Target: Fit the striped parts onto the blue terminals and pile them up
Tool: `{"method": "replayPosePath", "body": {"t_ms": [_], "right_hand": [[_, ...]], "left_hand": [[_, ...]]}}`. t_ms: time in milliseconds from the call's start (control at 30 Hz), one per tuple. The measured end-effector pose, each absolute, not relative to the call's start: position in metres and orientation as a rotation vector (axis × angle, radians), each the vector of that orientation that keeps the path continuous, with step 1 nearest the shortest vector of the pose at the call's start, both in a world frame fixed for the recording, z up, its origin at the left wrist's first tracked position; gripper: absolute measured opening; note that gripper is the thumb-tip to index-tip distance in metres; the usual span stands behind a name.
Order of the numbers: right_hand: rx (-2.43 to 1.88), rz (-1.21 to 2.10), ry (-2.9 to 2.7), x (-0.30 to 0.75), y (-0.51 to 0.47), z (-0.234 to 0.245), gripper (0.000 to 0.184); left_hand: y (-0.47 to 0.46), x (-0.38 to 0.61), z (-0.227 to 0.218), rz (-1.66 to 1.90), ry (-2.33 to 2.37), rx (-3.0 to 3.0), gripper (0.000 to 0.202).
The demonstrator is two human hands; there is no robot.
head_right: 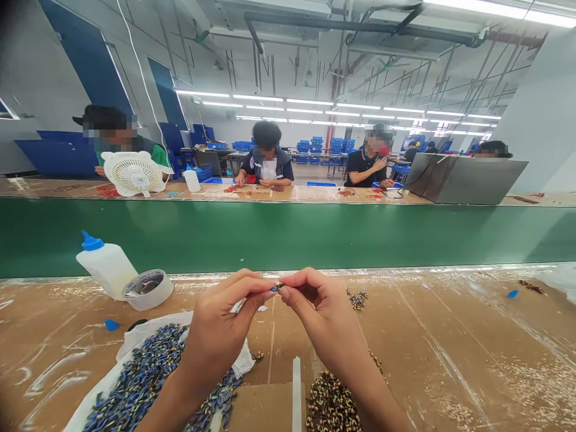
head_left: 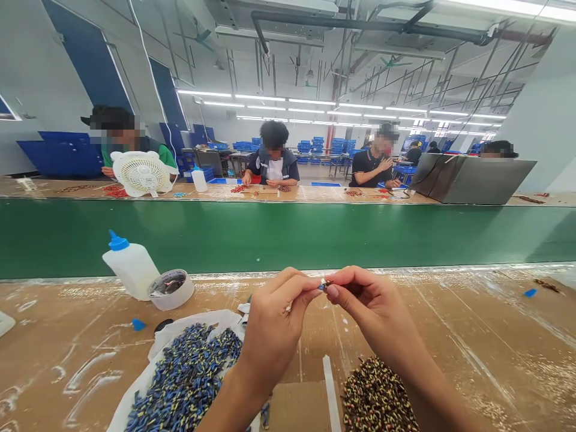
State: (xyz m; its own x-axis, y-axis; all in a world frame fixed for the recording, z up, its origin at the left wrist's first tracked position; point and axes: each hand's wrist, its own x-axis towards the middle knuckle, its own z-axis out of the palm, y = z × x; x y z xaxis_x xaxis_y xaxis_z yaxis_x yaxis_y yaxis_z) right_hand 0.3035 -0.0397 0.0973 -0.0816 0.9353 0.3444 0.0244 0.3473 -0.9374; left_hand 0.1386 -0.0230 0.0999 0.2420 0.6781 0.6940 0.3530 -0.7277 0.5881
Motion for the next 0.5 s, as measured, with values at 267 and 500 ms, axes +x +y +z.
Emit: {"method": "replayPosePath", "body": {"t_ms": [267,500], "right_hand": [[-0.954,0.92,-1.504,0.3057,-0.04,0.0948,0.009],[-0.998,0.718,-1.687,0.3026,-0.0425,0.0971,0.013]], "left_hand": [[-0.0257,0.1362,0.1042,1.531,0.971,2.357,0.015],[-0.0263,0.132,0.1073,1.366,1.057,2.512,0.022]]}}
